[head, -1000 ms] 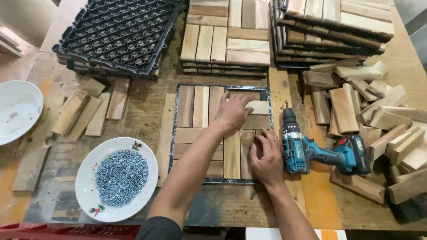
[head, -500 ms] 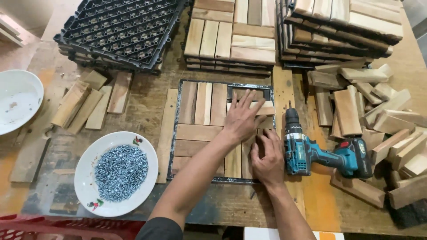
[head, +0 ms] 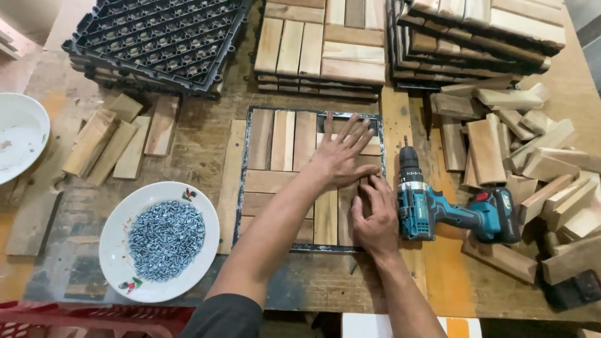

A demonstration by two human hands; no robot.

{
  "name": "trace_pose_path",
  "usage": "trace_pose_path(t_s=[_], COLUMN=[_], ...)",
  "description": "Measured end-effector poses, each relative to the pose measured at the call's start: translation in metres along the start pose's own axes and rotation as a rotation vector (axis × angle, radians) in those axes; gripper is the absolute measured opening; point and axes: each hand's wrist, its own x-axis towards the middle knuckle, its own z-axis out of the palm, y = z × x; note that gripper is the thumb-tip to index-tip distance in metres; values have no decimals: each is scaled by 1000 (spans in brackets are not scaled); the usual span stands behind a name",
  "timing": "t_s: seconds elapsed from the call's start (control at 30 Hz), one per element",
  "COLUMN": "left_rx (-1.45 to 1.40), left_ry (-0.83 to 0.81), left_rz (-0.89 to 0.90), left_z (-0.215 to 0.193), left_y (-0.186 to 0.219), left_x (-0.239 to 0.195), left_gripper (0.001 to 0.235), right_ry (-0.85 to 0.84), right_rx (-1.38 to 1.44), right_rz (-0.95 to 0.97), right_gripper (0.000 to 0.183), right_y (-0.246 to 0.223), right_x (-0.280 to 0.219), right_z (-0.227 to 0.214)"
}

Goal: Assembling wooden deck tiles by placing slats into a plastic grid and fastening them with screws using a power drill.

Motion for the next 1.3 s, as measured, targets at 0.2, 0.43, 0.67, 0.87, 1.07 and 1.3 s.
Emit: trace_pose_path(t_s=[0.2, 0.43, 0.67, 0.87, 1.07, 1.3], left_rx=[-152, -102, -104, -193, -73, -801], left_ry=[64, 299, 615, 321, 677, 763], left_rz=[0, 21, -565, -1337, -973, -268], left_z=[26, 68, 33, 39, 68, 14], left_y=[-2, -16, -201, -318, -286, -128], left_x=[-12, -65, -162, -257, -255, -162], left_gripper=[91, 70, 46, 74, 56, 92], right_ry=[-16, -295, -491, -440, -387, -439], right_rx=[31, -77, -88, -35, -89, 452], right_rz=[72, 130, 172, 201, 93, 252], right_gripper=[30, 80, 67, 62, 57, 66], right_y=[-9, -27, -36, -49, -40, -80], right_x=[6, 16, 27, 34, 26, 48], right_z=[-6, -16, -22, -27, -18, -11])
